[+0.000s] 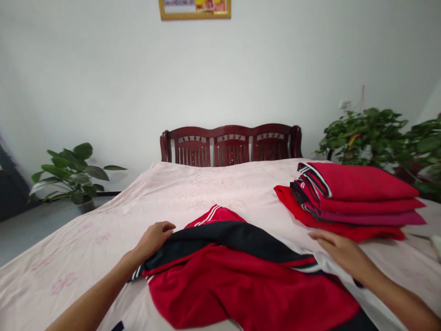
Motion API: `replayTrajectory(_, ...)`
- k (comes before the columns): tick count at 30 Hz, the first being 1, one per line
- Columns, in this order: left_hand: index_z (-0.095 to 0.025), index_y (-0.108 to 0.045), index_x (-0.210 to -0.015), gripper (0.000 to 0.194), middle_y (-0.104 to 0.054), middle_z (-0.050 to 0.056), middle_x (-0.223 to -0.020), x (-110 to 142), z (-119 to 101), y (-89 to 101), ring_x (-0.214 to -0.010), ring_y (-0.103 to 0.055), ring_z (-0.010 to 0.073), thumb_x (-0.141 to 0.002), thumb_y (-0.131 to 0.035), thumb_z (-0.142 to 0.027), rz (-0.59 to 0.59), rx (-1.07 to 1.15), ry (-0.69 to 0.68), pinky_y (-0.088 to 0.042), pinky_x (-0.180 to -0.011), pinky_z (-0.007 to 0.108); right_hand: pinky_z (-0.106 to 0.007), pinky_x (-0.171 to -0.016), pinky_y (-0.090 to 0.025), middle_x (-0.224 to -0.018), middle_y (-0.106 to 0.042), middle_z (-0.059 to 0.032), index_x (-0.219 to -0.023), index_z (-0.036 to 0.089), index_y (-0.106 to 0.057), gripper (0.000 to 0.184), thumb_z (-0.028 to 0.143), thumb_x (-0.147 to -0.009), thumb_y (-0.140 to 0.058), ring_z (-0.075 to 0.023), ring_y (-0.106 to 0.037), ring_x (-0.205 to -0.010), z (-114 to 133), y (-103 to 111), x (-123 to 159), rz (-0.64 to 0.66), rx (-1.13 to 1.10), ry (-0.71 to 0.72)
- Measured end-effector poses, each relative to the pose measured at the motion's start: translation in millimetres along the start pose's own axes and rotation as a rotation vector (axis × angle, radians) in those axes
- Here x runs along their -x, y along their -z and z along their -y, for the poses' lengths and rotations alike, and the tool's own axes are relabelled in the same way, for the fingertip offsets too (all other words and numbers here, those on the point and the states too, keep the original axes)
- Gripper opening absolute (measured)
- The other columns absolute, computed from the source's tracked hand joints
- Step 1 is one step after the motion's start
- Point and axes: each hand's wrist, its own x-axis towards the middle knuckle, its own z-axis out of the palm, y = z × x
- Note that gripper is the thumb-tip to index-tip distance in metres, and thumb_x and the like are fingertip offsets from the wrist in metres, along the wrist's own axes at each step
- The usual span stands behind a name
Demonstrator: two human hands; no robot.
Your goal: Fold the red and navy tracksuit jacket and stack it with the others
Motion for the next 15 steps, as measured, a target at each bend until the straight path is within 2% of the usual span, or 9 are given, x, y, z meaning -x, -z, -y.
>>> replayTrajectory(2, -0.018, -0.071, -0.101, 0.022, -0.073, 0.01, -0.11, -30.1, -0.8, -14.2, -0.112, -0.062, 0.0266, -0.086, -0.056, -0.025, -0.033, -0.05, 0.029, -0.044, -0.099, 0.038, -0.043, -0.106, -0.044, -0.122, -0.07, -0.0123, -0.11, 0.019, -0.07, 0.046, 0.043, -0.082, -0.044, -0.0302, -0.061, -0.118, 20.5, -20.8, 5.0, 0.106, 0.117, 0.109)
replayTrajectory(4, -0.016, -0.069, -0.1, 0.02, -0.071, 0.01, -0.111, -49.9, -6.3, -30.9, -0.109, -0.063, 0.0247, -0.09, -0.059, -0.03, -0.022, -0.079, 0.059, -0.045, -0.099, 0.043, -0.046, -0.107, -0.042, -0.131, -0.064, -0.0131, -0.123, 0.019, -0.065, 0.051, 0.046, -0.085, -0.046, -0.0314, -0.057, -0.125, 38.7, -36.5, 10.0, 0.2, 0.252, 0.176)
replayTrajectory(8, -0.015, -0.066, -0.101, 0.033, -0.069, 0.006, -0.107, -73.5, -20.1, -63.2, -0.1, -0.065, 0.0211, -0.09, -0.061, -0.046, 0.068, -0.05, 0.05, -0.05, -0.093, 0.045, -0.05, -0.102, -0.044, -0.136, -0.06, -0.0176, -0.139, 0.018, -0.053, 0.062, 0.044, -0.083, -0.056, -0.0348, -0.056, -0.125, 52.5, -48.6, 16.7, 0.362, 0.409, 0.133)
replayTrajectory(11, -0.015, -0.066, -0.103, 0.033, -0.07, 0.007, -0.11, -82.2, -24.9, -77.8, -0.104, -0.065, 0.0215, -0.089, -0.063, -0.045, 0.092, 0.028, 0.039, -0.049, -0.096, 0.046, -0.05, -0.1, -0.044, -0.136, -0.06, -0.0165, -0.145, 0.019, -0.046, 0.072, 0.04, -0.078, -0.062, -0.0349, -0.056, -0.125, 48.1, -50.3, 21.5, 0.376, 0.413, 0.125)
replayTrajectory(13, -0.014, -0.068, -0.099, 0.033, -0.073, 0.007, -0.104, -81.5, -24.3, -80.3, -0.1, -0.068, 0.0227, -0.084, -0.069, -0.043, 0.117, 0.109, 0.062, -0.051, -0.092, 0.043, -0.049, -0.097, -0.046, -0.133, -0.062, -0.0144, -0.146, 0.021, -0.045, 0.076, 0.039, -0.075, -0.066, -0.0344, -0.057, -0.121, 42.6, -53.1, 24.9, 0.34, 0.408, 0.153)
replayTrajectory(15, -0.014, -0.071, -0.088, 0.03, -0.076, 0.006, -0.089, -74.4, -21.4, -75.9, -0.09, -0.071, 0.0259, -0.076, -0.071, -0.042, 0.163, 0.217, 0.09, -0.055, -0.081, 0.038, -0.047, -0.095, -0.047, -0.126, -0.065, -0.0128, -0.138, 0.022, -0.053, 0.066, 0.036, -0.075, -0.067, -0.0333, -0.06, -0.117, 37.5, -57.8, 27.5, 0.274, 0.422, 0.207)
